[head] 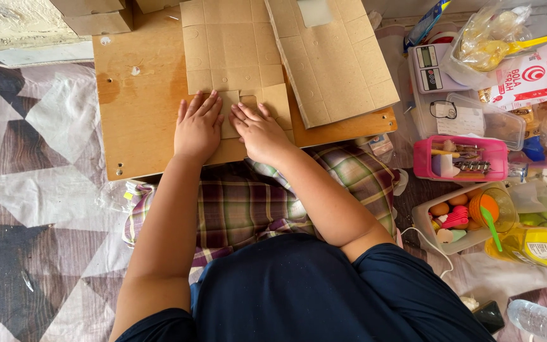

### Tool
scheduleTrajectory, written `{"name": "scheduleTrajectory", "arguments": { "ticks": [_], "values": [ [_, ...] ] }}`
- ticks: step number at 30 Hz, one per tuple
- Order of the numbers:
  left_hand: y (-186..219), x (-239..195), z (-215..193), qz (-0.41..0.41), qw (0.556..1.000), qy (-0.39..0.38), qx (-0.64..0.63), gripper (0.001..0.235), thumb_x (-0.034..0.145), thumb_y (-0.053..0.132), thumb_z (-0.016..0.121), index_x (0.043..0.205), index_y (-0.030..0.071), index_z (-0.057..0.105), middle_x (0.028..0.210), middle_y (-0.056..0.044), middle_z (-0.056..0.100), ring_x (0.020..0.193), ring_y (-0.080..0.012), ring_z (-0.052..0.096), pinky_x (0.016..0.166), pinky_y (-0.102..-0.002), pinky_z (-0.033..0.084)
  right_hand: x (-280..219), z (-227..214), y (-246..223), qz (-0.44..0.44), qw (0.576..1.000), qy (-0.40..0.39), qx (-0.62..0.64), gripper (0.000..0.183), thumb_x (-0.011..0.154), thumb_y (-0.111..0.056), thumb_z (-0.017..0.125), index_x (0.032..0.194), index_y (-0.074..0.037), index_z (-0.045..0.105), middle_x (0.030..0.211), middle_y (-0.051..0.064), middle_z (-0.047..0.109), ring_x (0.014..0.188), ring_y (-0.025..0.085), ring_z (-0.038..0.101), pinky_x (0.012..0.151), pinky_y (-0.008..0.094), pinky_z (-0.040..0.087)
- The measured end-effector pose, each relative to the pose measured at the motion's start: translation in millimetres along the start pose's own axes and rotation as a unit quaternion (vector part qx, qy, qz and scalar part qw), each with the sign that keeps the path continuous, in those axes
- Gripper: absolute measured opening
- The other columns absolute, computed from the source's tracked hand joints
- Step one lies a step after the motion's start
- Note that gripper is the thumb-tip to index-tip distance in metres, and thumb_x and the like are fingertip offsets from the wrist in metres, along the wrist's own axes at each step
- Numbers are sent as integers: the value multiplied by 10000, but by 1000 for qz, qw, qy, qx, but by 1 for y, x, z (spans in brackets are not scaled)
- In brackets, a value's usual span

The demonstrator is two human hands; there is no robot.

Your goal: Folding and assembling cardboard boxes from pre-cut flat sheets while sitting on the floor.

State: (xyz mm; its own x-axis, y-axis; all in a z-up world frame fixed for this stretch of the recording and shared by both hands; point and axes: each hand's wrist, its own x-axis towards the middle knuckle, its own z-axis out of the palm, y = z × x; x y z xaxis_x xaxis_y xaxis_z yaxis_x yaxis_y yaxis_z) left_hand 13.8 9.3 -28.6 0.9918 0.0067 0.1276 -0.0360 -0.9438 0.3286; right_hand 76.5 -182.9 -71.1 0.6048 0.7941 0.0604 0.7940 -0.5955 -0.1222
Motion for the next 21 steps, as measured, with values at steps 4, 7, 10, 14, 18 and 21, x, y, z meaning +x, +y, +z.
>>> {"name": "scheduleTrajectory", "arguments": {
  "ticks": [4, 7, 10, 14, 18, 21],
  "values": [
    [-9, 7, 13, -14, 1000, -1, 26, 456, 1113, 383, 424, 1535, 252, 537, 1623, 105, 460, 1556, -240, 278, 1271, -567, 77, -2, -5, 4, -9, 1000, -1, -11, 685, 985, -315, 638, 1592, -159, 361, 1694, 41, 287, 1565, 220, 202, 1216, 540, 146],
    [-25, 10, 25, -23, 999, 26, 15, 414, 1096, 404, 485, 1475, 278, 597, 1559, 128, 527, 1515, -212, 354, 1258, -586, 104, 0, -8, 8, -23, 997, -21, 65, 614, 1018, -248, 591, 1586, -150, 379, 1691, 42, 299, 1573, 243, 203, 1221, 555, 152],
    [-41, 17, 45, 1, 996, 80, -27, 310, 1042, 443, 621, 1311, 321, 714, 1467, 184, 604, 1467, -195, 426, 1226, -562, 211, -3, -17, 13, -25, 995, -31, 93, 531, 1083, -334, 486, 1586, -195, 391, 1688, 11, 305, 1571, 223, 216, 1233, 536, 132],
    [-37, 11, 33, 8, 996, 82, -27, 285, 1054, 473, 631, 1226, 277, 746, 1474, 157, 618, 1484, -202, 426, 1240, -574, 185, 2, -28, 15, -28, 986, -39, 160, 516, 1121, -444, 362, 1548, -175, 470, 1639, 29, 400, 1564, 237, 236, 1249, 520, 93],
    [-40, 5, 20, 18, 999, 2, -31, 408, 1044, 522, 572, 1348, 272, 681, 1580, 142, 512, 1558, -232, 312, 1230, -678, 143, 2, -27, 15, -37, 987, -28, 151, 483, 1121, -416, 374, 1530, -193, 502, 1599, 21, 465, 1544, 223, 292, 1245, 507, 113],
    [-48, 5, 14, 20, 999, -42, -23, 468, 1025, 544, 559, 1402, 271, 610, 1620, 143, 423, 1573, -233, 244, 1234, -681, 106, 5, -20, 15, -42, 989, -27, 141, 485, 1120, -422, 380, 1544, -210, 479, 1617, 5, 430, 1548, 219, 284, 1244, 507, 121]
  ]
}}
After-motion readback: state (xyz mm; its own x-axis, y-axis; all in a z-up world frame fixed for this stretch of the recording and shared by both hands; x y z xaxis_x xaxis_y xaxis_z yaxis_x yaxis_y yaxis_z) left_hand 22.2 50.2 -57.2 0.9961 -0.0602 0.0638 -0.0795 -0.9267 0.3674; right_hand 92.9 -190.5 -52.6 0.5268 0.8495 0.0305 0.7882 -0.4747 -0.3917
